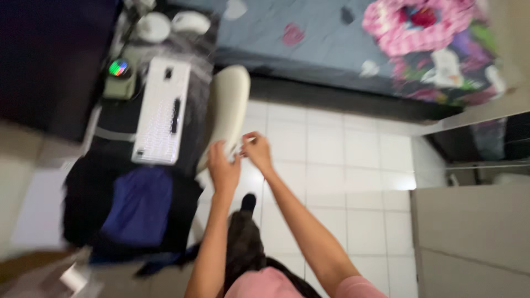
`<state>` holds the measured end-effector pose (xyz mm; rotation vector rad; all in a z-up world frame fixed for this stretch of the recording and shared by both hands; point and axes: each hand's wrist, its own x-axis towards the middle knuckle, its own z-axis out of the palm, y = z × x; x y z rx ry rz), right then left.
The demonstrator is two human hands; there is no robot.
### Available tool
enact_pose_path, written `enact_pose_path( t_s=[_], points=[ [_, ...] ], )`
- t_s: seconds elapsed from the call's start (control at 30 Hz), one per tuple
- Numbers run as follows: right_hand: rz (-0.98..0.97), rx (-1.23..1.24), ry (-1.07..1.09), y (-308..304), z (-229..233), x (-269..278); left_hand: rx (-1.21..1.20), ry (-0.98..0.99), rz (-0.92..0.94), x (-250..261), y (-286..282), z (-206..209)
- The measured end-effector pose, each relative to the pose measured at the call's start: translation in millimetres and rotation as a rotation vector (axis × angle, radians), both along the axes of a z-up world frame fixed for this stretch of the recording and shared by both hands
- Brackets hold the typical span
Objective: The person sweeps the tile floor in a bedroom and a living area using a broom, moving around furniture and behind a curtain.
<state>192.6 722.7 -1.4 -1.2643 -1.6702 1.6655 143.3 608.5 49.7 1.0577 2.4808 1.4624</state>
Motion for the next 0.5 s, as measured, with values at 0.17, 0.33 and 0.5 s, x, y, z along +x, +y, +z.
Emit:
enact_pose_path(
  t_s=[0.17,0.33,0.5],
  points=[
    [0.022,0.137,-0.274,53,-3,-47,-0.359,0.006,0.001,-17,48,-23],
    [0.144,0.009,-0.140,81,-22,-61,-0.560,0.024,0.014,-31,86,-35],
    [0.068,-0.214,0.038,77,-23,-52,-0.617,-0.056,-0.097,-30,104,-26]
  ],
)
